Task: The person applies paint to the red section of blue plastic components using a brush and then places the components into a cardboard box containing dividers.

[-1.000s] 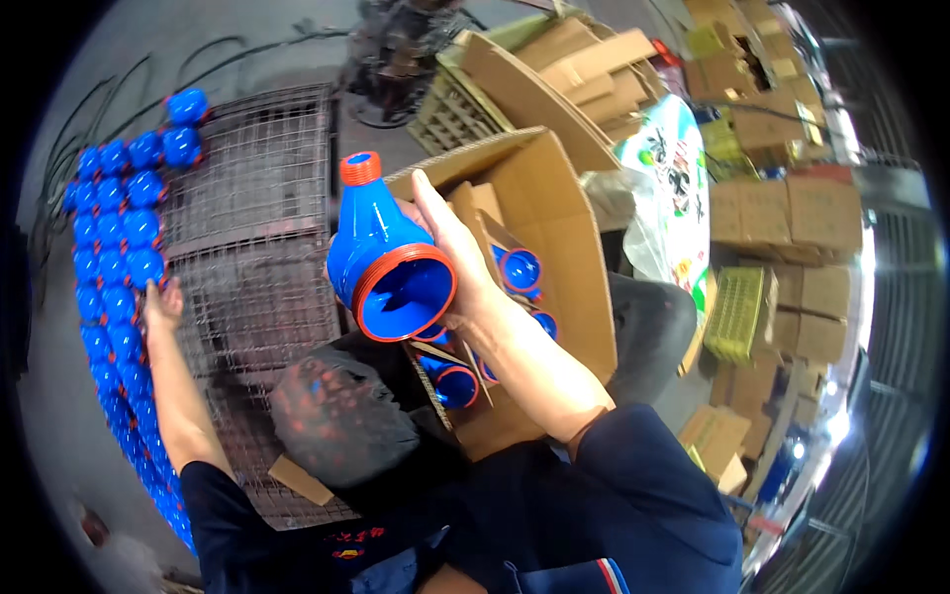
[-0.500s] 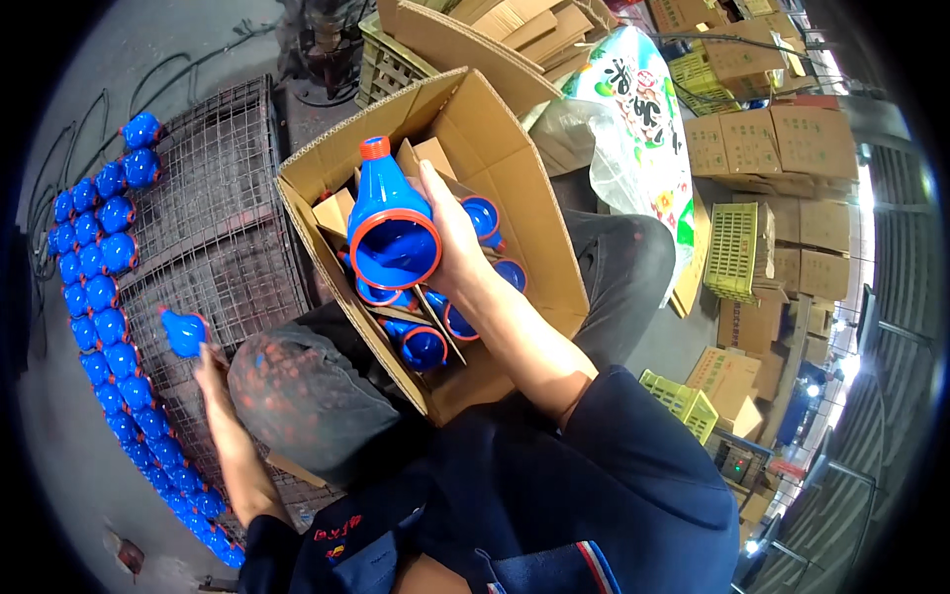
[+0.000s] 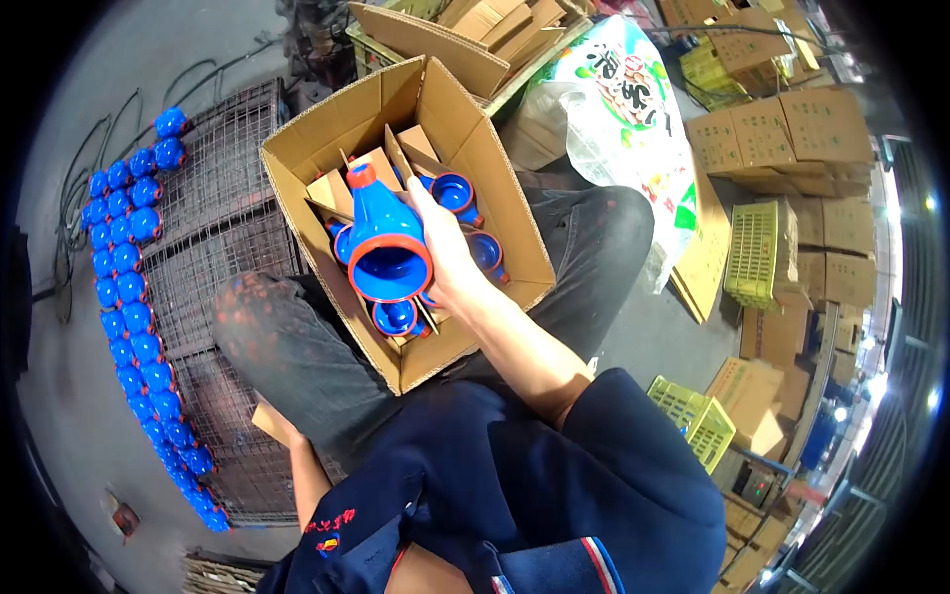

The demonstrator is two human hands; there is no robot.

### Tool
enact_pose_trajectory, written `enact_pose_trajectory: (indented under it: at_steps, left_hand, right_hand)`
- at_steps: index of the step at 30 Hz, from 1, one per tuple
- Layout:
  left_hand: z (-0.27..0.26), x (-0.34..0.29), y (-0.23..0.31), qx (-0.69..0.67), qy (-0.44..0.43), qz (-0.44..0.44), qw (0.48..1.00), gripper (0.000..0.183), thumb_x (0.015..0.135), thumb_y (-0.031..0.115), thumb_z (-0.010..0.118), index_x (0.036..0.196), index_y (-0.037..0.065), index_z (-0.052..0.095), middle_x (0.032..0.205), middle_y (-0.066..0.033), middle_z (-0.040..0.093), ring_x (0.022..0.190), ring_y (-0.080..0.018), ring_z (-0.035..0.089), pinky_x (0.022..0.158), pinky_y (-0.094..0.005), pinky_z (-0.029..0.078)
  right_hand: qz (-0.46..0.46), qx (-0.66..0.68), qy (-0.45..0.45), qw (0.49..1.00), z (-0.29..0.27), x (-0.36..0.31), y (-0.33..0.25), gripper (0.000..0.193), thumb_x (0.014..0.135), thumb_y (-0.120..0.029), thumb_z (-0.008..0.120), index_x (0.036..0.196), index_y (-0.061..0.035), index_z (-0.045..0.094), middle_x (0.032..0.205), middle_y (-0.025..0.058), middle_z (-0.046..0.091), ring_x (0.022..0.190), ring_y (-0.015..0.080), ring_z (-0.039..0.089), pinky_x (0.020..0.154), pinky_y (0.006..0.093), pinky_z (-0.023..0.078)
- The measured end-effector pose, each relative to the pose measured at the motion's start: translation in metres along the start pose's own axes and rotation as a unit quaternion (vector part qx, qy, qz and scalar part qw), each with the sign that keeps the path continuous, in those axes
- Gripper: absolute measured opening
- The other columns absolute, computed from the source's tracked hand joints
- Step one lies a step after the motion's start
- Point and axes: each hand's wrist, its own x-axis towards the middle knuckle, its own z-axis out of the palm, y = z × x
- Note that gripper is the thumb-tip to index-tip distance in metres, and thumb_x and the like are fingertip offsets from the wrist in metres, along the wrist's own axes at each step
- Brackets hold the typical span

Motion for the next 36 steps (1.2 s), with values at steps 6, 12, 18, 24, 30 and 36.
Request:
enact_pose_trajectory:
  at_steps: [6,12,18,24,30,36]
  left_hand:
    - [0.006,0.051,0.02,-0.06,-0.009,-0.118,0.991,0.077,0.086,0.039,0.062,0.142,-0.006,0.033,0.144,-0.0329,0.035,0.129,-0.0406,0.043,0.11,-0.0449,0.032]
    - [0.005,0.051,-0.047,-0.237,-0.021,-0.298,0.924,0.06,0.082,0.032,0.072,0.131,0.003,0.049,0.117,-0.0187,0.06,0.116,-0.0317,0.055,0.096,-0.0442,0.046]
    - [-0.11,0.049,0.031,-0.833,-0.018,-0.282,0.475,0.067,0.083,0.047,0.068,0.135,0.012,0.045,0.126,-0.0114,0.056,0.111,-0.0294,0.058,0.088,-0.0495,0.053]
    - [-0.166,0.052,0.059,-0.933,-0.029,-0.085,0.348,0.099,0.069,0.042,0.084,0.148,0.02,0.028,0.138,-0.0196,0.045,0.121,-0.048,0.05,0.082,-0.0604,0.056]
    - [-0.188,0.054,0.066,-0.847,0.002,-0.064,0.528,0.119,0.059,0.039,0.09,0.151,0.02,0.017,0.137,-0.0219,0.045,0.127,-0.039,0.048,0.098,-0.0533,0.051]
    - [-0.226,0.062,0.086,-0.591,0.071,0.081,0.799,0.115,0.053,0.014,0.092,0.148,0.003,0.027,0.131,-0.0134,0.053,0.12,-0.0259,0.054,0.101,-0.0397,0.047]
  right_hand:
    - [0.053,0.307,-0.242,0.919,-0.011,-0.029,-0.038,0.07,0.087,-0.062,0.058,0.127,-0.0041,0.052,0.118,0.0218,0.06,0.111,0.0451,0.056,0.096,0.0648,0.044]
    - [-0.026,-0.046,-0.121,0.991,-0.047,0.017,-0.029,0.037,0.089,-0.023,0.069,0.117,-0.0009,0.059,0.108,0.0115,0.064,0.099,0.0209,0.063,0.087,0.0361,0.054]
    - [-0.307,-0.305,-0.086,0.898,0.016,0.12,0.009,0.041,0.089,-0.032,0.071,0.114,-0.0006,0.059,0.101,0.0075,0.065,0.093,0.0127,0.06,0.083,0.0283,0.049]
    - [-0.288,-0.722,-0.114,0.619,0.044,0.258,0.063,0.052,0.089,-0.039,0.058,0.113,0.0077,0.056,0.105,0.0335,0.063,0.106,0.0458,0.06,0.09,0.0463,0.049]
    - [-0.195,-0.803,-0.251,0.504,0.036,0.305,0.103,0.048,0.088,-0.031,0.052,0.113,0.0092,0.061,0.109,0.0322,0.063,0.108,0.0426,0.061,0.094,0.0454,0.049]
    - [-0.419,-0.635,-0.034,0.647,0.043,0.19,0.089,0.043,0.088,-0.027,0.063,0.122,-0.0015,0.058,0.116,0.0223,0.062,0.108,0.0366,0.06,0.098,0.0449,0.044]
